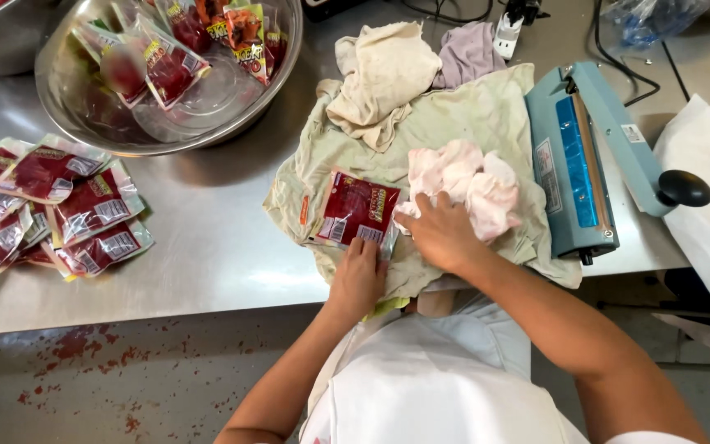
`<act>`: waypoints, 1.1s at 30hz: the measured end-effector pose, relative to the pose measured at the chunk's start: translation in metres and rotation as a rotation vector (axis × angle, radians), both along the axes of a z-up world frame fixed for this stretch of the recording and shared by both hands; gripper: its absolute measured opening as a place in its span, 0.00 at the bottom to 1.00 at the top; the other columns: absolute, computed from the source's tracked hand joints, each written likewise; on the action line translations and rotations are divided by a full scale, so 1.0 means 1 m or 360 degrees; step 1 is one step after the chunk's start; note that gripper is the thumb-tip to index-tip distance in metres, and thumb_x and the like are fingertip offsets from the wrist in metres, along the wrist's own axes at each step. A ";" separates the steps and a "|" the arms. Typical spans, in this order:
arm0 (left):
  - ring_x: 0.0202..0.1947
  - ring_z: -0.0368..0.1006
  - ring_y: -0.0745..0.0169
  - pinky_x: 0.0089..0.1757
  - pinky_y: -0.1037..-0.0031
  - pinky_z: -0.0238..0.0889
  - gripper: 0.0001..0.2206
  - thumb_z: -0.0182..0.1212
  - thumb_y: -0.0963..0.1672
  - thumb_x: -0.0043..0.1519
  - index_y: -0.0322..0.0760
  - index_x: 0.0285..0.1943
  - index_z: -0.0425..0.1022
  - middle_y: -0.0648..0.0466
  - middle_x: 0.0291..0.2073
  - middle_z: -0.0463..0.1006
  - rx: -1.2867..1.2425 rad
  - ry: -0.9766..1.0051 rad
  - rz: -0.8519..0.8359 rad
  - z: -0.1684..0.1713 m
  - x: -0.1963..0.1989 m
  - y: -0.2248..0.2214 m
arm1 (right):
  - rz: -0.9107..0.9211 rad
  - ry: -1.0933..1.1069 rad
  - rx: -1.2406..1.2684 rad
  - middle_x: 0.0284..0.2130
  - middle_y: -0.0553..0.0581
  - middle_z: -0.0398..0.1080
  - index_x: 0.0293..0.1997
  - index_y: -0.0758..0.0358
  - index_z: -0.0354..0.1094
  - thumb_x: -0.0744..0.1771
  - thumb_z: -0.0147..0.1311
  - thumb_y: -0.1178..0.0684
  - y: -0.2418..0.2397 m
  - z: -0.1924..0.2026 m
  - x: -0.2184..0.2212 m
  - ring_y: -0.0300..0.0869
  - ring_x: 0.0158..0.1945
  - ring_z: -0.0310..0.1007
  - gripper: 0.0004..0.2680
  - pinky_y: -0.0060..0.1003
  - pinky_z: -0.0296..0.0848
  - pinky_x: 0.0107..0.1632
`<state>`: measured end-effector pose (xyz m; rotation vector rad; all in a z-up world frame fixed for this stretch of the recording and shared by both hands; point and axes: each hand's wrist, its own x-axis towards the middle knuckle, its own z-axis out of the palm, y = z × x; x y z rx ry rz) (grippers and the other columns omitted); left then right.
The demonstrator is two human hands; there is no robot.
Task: The person seals small plastic food packets using an impulse sealer and wipes them clean with a cloth.
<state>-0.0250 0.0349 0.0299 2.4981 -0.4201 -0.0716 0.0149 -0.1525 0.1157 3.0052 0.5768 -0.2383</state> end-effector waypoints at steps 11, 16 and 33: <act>0.32 0.70 0.52 0.35 0.69 0.66 0.04 0.57 0.40 0.58 0.37 0.31 0.72 0.52 0.29 0.68 0.0064 -0.0824 -0.0132 -0.039 -0.006 -0.001 | 0.0154 0.0155 -0.0063 0.53 0.63 0.62 0.51 0.49 0.75 0.68 0.48 0.54 0.005 0.006 -0.012 0.63 0.52 0.62 0.10 0.57 0.63 0.45; 0.30 0.70 0.53 0.34 0.69 0.66 0.05 0.57 0.40 0.59 0.37 0.29 0.70 0.53 0.29 0.68 0.0065 -0.0774 -0.0170 -0.034 -0.003 -0.001 | 0.0012 -0.0244 -0.0101 0.47 0.64 0.63 0.57 0.41 0.74 0.69 0.45 0.51 -0.004 -0.029 0.006 0.64 0.45 0.64 0.13 0.57 0.64 0.36; 0.32 0.70 0.54 0.36 0.71 0.66 0.04 0.58 0.40 0.61 0.38 0.32 0.75 0.53 0.28 0.69 -0.0046 -0.0879 -0.0116 -0.030 -0.005 0.000 | 0.0188 -0.0159 0.0079 0.57 0.65 0.64 0.59 0.42 0.70 0.65 0.48 0.59 0.010 -0.016 -0.041 0.67 0.51 0.66 0.18 0.64 0.70 0.44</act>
